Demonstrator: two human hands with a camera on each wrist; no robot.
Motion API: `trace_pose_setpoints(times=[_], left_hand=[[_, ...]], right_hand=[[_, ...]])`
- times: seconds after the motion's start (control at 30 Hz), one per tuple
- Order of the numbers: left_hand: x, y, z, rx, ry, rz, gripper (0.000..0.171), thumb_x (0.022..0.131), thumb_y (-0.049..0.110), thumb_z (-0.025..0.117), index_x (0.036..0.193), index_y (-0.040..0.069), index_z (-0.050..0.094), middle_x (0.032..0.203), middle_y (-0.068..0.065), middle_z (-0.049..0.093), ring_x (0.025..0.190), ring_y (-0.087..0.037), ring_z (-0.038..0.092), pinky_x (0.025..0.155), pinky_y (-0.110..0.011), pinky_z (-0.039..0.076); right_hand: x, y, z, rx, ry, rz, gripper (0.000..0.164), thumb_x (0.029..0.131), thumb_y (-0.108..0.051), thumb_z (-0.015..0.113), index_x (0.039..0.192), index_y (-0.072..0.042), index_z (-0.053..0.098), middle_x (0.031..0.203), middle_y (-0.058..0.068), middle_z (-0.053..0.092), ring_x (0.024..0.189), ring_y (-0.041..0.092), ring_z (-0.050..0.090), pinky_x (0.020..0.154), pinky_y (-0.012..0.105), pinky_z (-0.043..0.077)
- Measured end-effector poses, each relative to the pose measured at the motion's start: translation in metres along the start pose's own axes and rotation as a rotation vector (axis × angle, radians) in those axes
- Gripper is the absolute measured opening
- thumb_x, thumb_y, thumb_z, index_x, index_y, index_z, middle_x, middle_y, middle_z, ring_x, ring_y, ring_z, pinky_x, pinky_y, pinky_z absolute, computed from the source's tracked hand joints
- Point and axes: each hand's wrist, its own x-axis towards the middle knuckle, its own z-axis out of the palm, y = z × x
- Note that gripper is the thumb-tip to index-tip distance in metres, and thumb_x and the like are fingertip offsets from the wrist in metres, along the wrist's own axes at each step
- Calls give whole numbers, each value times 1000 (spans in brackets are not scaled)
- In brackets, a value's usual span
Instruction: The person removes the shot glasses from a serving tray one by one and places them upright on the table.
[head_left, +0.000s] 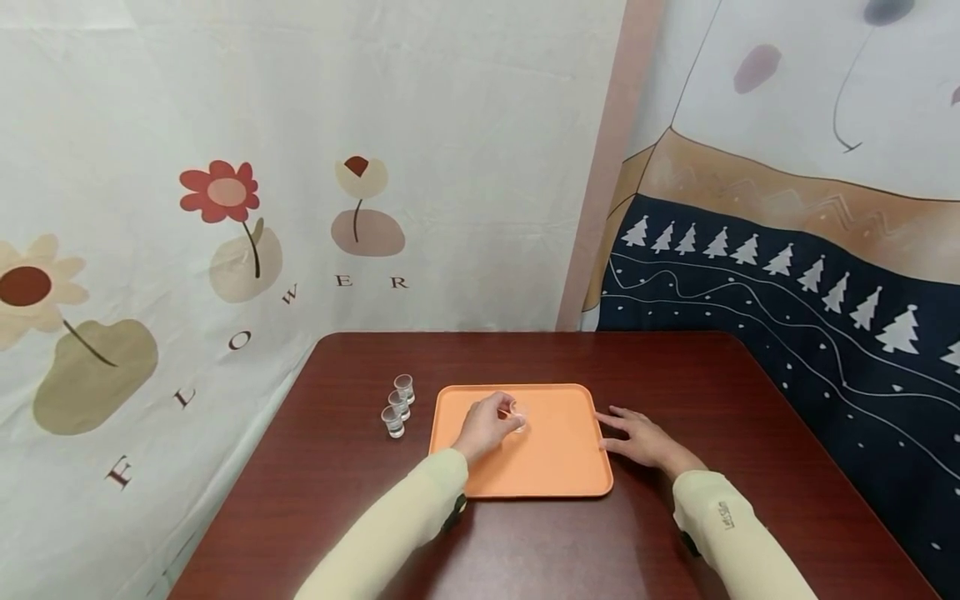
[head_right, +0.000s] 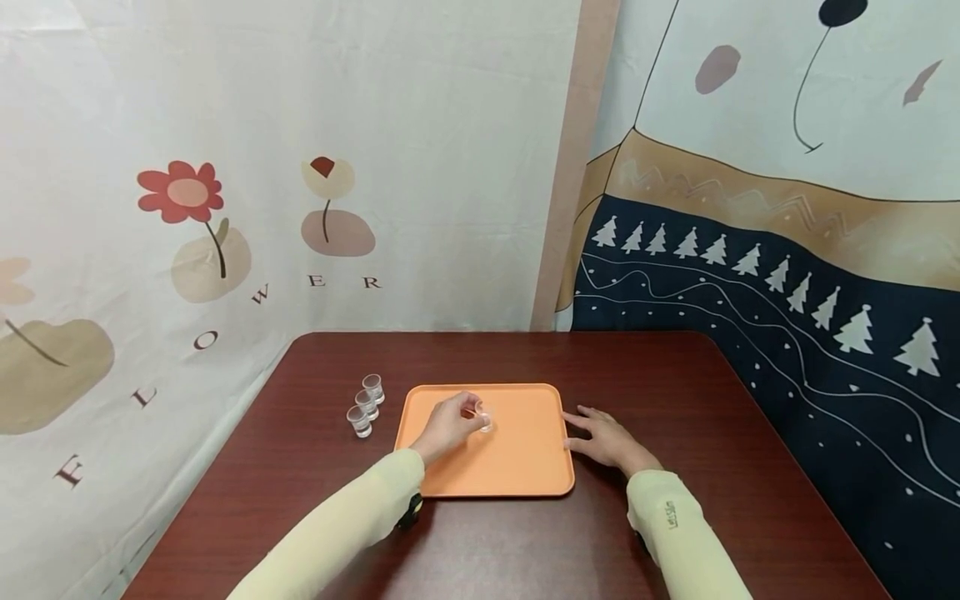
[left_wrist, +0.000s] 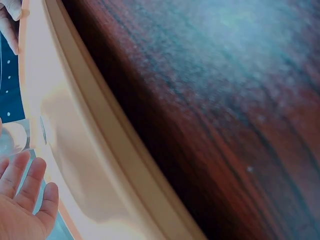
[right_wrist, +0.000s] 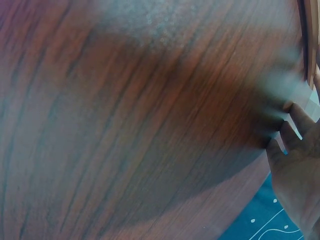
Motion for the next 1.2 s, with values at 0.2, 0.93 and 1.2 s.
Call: trace_pose_setpoints(times=[0.2, 0.93, 1.2], left_hand=[[-3, 1, -7, -25, 24, -17, 35, 91, 25, 74, 118, 5, 64, 110, -4, 67, 99, -21, 62, 82, -38, 51], [-36, -19, -70, -51, 242, 0, 31, 84, 16, 80, 108, 1, 66, 97, -6, 70, 97, -27, 66, 86, -43, 52], [-63, -40, -95, -65, 277, -46, 29, 84, 14, 80, 106, 1, 67, 97, -7, 71, 92, -22, 67, 85, -39, 54]], right_hand=[[0, 1, 0, 1, -5, -4, 65, 94, -46, 64, 150, -17, 46, 154, 27, 31, 140, 52, 23, 104, 71, 25], [-1, -2, -1, 1, -3, -9, 65, 95, -43, 65, 150, -15, 46, 154, 28, 31, 139, 53, 23, 104, 71, 26], [2, 0, 1, 6, -12, 20, 66, 94, -46, 64, 151, -18, 44, 155, 26, 30, 141, 52, 22, 105, 71, 24]])
